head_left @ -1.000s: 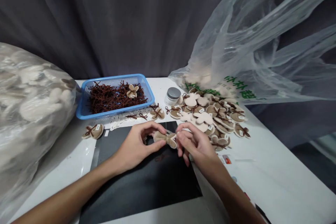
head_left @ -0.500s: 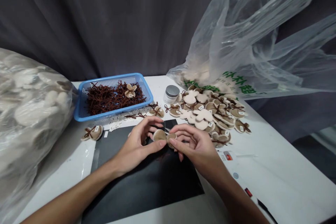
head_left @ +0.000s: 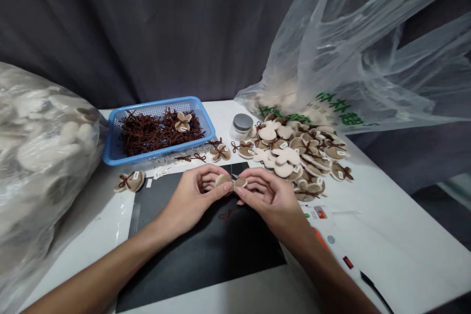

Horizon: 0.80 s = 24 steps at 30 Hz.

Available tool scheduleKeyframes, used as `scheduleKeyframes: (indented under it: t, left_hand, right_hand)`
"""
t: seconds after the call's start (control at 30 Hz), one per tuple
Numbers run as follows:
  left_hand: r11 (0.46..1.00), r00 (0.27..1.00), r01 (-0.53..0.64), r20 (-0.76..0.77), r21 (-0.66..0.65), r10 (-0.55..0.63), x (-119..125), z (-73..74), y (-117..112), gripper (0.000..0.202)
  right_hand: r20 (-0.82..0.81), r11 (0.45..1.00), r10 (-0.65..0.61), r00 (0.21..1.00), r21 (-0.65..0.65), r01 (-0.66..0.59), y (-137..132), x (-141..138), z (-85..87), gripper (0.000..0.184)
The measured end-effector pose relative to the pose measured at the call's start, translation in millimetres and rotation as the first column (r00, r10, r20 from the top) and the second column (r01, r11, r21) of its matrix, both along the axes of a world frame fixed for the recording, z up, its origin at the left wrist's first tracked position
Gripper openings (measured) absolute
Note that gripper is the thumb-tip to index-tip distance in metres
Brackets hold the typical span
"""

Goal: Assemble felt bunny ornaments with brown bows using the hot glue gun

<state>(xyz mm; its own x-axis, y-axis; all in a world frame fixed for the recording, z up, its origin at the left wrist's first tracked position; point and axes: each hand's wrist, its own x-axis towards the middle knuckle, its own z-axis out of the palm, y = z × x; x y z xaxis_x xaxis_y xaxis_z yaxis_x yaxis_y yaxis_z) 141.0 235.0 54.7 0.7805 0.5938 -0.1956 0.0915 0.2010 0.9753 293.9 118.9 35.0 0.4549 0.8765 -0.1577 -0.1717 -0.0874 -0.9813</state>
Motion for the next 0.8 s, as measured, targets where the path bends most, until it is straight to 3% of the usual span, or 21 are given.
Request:
scheduleKeyframes:
  t: [0.3,0.53,0.8]
  left_hand:
    - [0.997,1.000,-0.003,0.016,0.075,0.001,1,-4.3,-4,0.041]
    - [1.000,1.000,-0.009,0.002,-0.011,0.009,2,-12.8,-5,0.042]
    - [0.993,0.997,0.073,-0.028,-0.087,-0.076,2,-6.5,-3,0.028]
  right_hand:
    - [-0.114,0.998,0.027,0.993,-0.061,-0.034,3,-6,6.2,0.049]
    - [-0.084,0.999,0.025,0.996,-0.024,-0.027,4,-7,3.0,0.046]
    - [-0.041,1.000,0.025,0.999,0.004,-0.024,3,-2,1.4,0.044]
